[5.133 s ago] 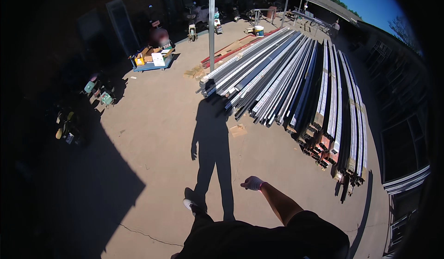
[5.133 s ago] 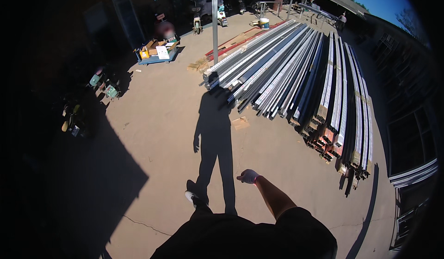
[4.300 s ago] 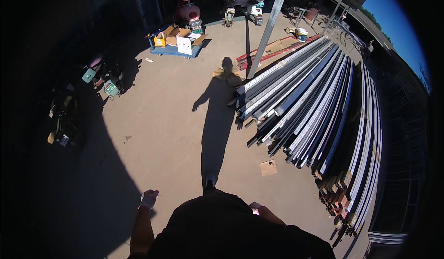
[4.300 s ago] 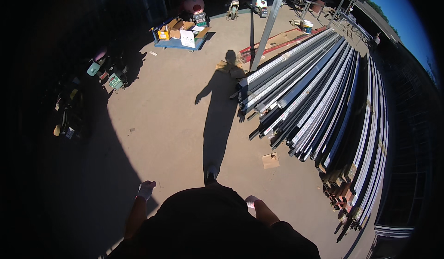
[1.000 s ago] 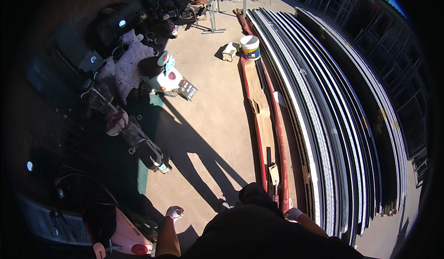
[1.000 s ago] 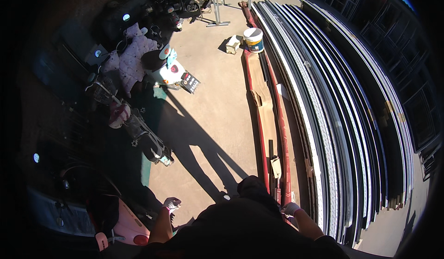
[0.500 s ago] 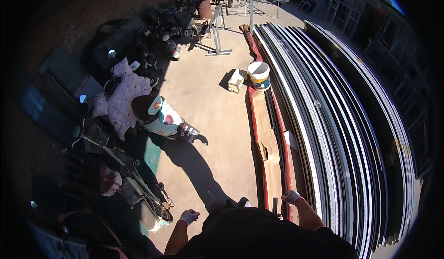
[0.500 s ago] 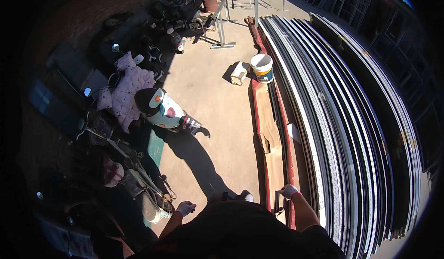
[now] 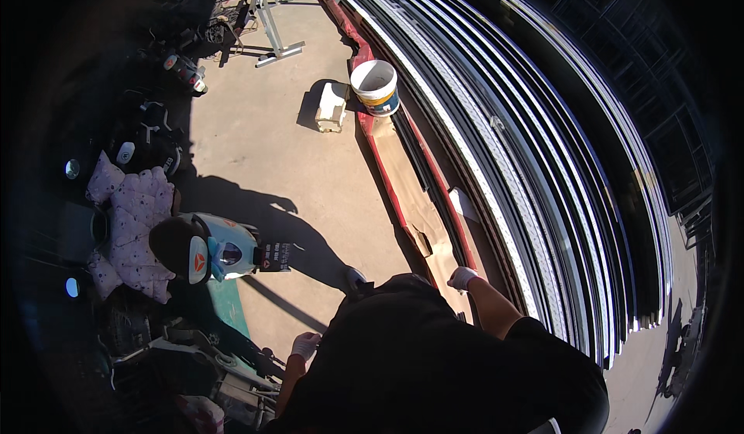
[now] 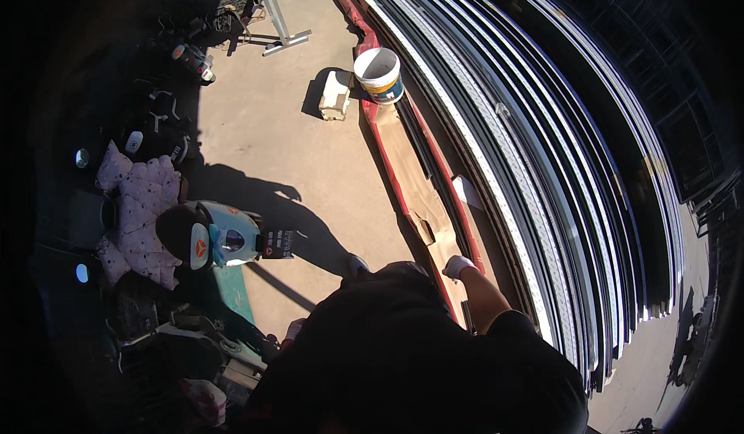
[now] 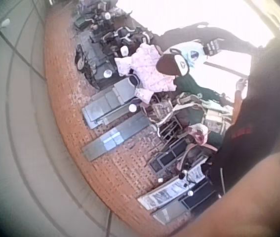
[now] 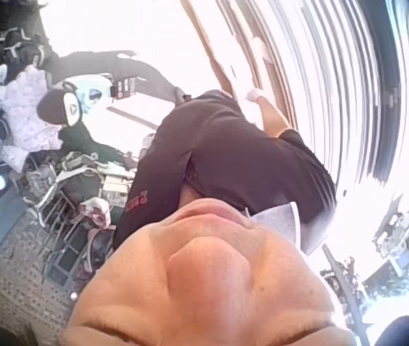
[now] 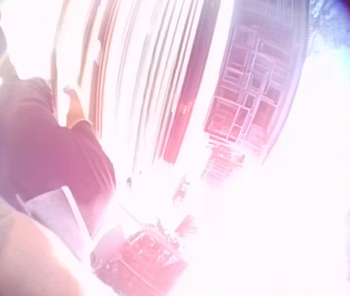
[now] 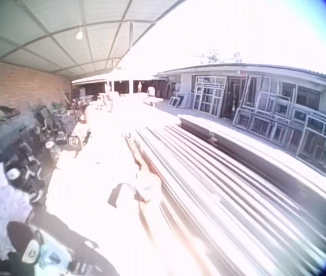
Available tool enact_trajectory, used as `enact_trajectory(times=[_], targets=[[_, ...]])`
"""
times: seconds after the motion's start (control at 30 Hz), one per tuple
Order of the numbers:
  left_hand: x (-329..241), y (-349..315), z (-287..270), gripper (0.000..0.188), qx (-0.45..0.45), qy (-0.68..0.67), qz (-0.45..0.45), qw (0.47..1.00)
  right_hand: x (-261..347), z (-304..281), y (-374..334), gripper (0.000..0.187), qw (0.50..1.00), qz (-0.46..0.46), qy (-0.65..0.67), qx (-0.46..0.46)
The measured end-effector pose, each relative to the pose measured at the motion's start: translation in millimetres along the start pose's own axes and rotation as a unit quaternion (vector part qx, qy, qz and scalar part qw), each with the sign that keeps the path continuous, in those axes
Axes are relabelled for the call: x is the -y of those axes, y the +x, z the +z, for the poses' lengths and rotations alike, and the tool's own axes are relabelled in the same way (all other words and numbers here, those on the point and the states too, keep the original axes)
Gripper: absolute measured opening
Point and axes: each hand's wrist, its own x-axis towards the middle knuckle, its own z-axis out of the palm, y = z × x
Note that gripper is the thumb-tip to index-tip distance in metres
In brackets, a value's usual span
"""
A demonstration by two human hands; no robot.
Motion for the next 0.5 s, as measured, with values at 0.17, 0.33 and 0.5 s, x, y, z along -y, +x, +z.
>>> enact_trajectory(times=[0.17,0.33,0.5], targets=[[-191,120,-164,0.028,-0.062,-0.031,0.075,0.995,25,21,48,0.034,0.973,-0.052,0.226,0.003],[-320,221,-278,0.029,-0.102,0.016,0.160,0.982,67,1,160,0.029,0.978,-0.105,-0.150,0.098],[-357,278,-307,0.026,-0.114,-0.062,0.037,0.991,149,-175,245,0.025,0.976,-0.137,-0.098,0.139]])
